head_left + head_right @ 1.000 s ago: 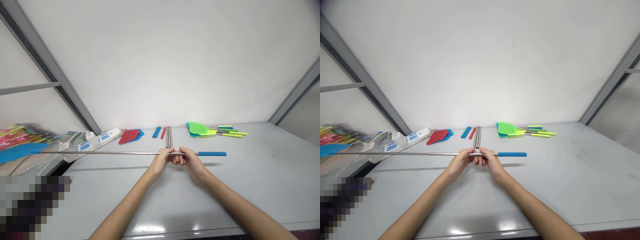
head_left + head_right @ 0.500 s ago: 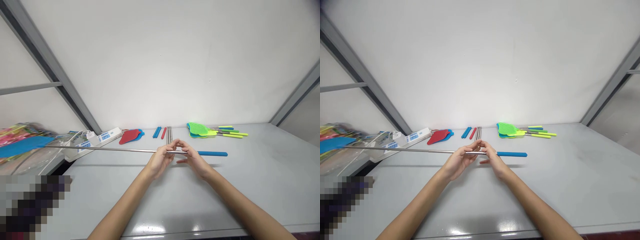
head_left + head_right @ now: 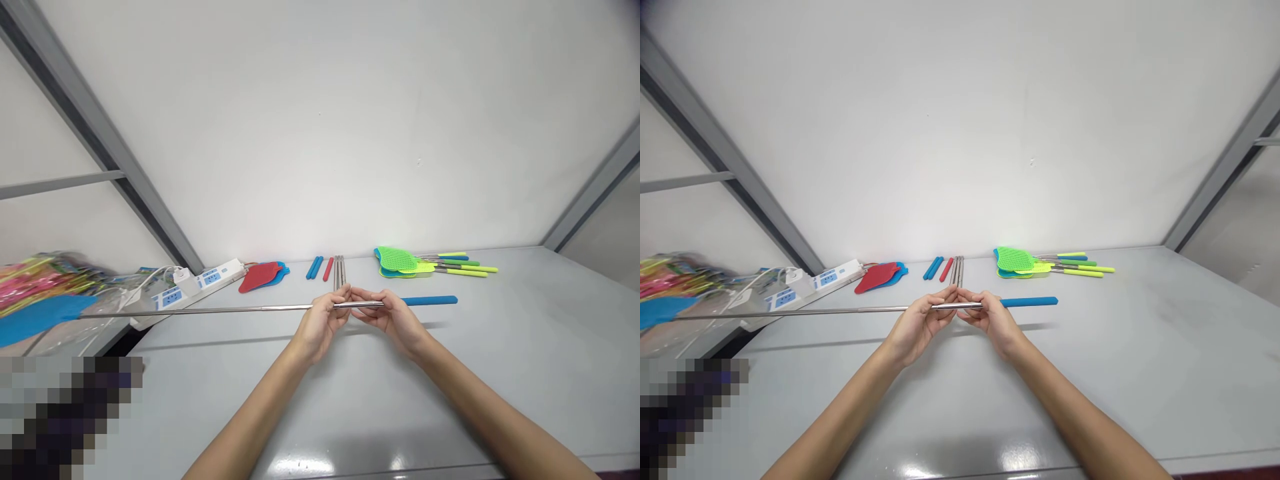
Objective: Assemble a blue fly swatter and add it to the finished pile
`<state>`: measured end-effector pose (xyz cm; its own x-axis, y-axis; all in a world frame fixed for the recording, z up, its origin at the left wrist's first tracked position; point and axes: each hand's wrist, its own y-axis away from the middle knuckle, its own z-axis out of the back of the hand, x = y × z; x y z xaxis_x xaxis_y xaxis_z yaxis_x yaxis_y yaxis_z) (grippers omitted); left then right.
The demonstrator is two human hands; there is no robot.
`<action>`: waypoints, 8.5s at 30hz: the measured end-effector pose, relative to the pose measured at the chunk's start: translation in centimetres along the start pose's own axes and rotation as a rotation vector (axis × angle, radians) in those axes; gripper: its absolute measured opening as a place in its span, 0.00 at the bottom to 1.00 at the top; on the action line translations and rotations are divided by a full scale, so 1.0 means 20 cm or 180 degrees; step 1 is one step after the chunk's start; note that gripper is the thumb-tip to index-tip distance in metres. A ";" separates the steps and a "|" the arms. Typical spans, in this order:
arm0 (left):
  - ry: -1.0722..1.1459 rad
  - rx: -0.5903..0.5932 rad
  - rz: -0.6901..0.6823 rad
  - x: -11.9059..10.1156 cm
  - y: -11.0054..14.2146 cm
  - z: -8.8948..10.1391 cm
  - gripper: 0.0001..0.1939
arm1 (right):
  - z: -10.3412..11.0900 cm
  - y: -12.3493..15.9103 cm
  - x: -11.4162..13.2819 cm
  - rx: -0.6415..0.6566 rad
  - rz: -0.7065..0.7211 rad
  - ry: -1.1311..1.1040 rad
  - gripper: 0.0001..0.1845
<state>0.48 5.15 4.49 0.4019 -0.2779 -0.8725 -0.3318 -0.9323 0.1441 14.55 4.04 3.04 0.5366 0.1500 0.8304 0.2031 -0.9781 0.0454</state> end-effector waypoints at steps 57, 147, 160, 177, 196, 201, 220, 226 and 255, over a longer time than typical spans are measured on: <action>-0.0661 -0.0175 -0.0773 -0.12 0.02 0.04 0.08 | 0.04 0.02 0.10 -0.0447 0.0572 -0.0874 0.20; -0.0783 -0.0034 0.0233 -0.12 -0.04 0.10 0.17 | 0.23 -0.08 0.10 -0.1667 0.0639 -0.1195 0.19; -0.1268 0.0622 0.0265 0.00 0.00 0.00 0.17 | -0.02 0.00 -0.08 -0.0030 0.0108 -0.0288 0.12; -0.0500 -0.0562 -0.0698 0.00 -0.01 0.04 0.18 | 0.01 -0.02 -0.05 -0.0183 0.0439 -0.0591 0.10; 0.0211 -0.1383 -0.1291 0.02 -0.05 0.13 0.15 | 0.07 -0.03 -0.04 -0.0338 0.0327 -0.0591 0.03; -0.0152 -0.1420 -0.1246 0.07 -0.05 0.13 0.16 | 0.04 -0.02 -0.04 -0.0138 0.0242 -0.0528 0.04; -0.1080 0.0500 -0.0351 0.14 0.01 0.03 0.19 | 0.03 -0.01 -0.06 0.0292 0.0239 0.0391 0.11; -0.1059 0.1353 0.0189 0.08 0.03 0.03 0.21 | 0.08 -0.02 -0.07 0.0634 0.0141 0.1044 0.26; -0.1349 0.1501 0.0448 0.11 0.05 0.07 0.28 | 0.04 0.00 -0.16 0.0898 -0.0164 0.1164 0.28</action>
<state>-0.11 3.95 2.02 -0.0125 -0.1845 -0.9828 -0.7346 -0.6651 0.1342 13.43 3.62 -0.11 0.2060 0.0871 0.9747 0.4641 -0.8856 -0.0190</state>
